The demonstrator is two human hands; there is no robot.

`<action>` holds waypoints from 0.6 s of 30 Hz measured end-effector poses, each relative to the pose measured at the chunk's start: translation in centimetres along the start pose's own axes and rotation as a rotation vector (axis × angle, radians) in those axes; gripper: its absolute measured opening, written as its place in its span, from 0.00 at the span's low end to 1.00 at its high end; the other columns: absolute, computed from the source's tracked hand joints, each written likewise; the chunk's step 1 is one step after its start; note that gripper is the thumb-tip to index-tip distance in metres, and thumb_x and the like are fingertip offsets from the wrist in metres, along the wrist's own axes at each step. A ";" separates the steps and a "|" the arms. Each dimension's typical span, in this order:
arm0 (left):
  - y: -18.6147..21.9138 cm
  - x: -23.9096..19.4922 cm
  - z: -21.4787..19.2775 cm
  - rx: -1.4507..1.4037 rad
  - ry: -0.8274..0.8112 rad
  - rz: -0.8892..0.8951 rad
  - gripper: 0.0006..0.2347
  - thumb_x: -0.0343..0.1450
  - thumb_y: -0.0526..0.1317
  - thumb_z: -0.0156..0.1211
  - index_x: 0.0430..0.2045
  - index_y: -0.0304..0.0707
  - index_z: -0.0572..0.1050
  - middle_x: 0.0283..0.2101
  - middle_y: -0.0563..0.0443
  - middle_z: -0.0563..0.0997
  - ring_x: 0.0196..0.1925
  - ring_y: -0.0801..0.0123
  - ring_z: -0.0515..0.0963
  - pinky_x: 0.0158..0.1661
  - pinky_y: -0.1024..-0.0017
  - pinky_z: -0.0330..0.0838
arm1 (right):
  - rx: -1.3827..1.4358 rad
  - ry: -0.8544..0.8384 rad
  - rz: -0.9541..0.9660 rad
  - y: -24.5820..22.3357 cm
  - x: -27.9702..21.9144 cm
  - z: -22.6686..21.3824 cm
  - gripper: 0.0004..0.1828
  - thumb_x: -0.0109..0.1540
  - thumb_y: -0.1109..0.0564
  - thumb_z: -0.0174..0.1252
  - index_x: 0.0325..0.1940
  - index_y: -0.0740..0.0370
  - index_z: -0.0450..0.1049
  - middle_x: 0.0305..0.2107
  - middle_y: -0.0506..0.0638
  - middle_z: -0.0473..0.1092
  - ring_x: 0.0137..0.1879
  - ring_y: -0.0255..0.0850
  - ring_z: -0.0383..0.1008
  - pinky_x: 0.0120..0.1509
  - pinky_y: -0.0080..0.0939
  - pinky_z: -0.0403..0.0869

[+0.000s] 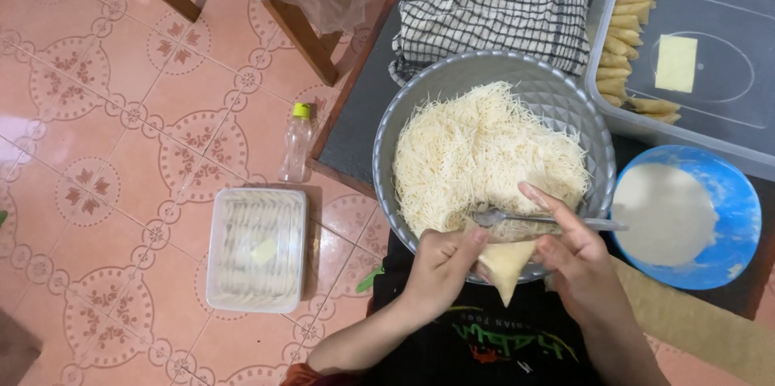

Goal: Wrapping shredded filling into pastry skins to form triangular shapes and sealing them with liquid.

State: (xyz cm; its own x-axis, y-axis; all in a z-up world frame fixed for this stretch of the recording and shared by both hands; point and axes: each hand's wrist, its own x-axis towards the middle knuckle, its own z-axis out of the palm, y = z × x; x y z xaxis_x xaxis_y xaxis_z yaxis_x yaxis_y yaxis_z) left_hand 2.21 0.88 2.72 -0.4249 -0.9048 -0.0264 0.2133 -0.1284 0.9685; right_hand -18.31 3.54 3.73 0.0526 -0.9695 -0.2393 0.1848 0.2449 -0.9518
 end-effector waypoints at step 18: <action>-1.4 0.1 3.7 -0.773 0.105 -0.271 0.16 0.70 0.20 0.55 0.52 0.22 0.69 0.46 0.40 0.79 0.46 0.67 0.81 0.53 0.75 0.79 | -0.811 0.510 -0.582 -1.8 -3.2 -4.2 0.25 0.65 0.78 0.53 0.67 0.82 0.59 0.51 0.75 0.73 0.49 0.54 0.78 0.52 0.42 0.80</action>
State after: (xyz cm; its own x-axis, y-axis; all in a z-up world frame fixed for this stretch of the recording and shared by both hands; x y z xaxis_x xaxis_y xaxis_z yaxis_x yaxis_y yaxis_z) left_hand -1.42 2.46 2.26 -0.4726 -0.8305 -0.2947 0.6763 -0.5562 0.4829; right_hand -22.95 6.16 5.43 -0.2762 -0.8695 0.4096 -0.6539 -0.1423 -0.7430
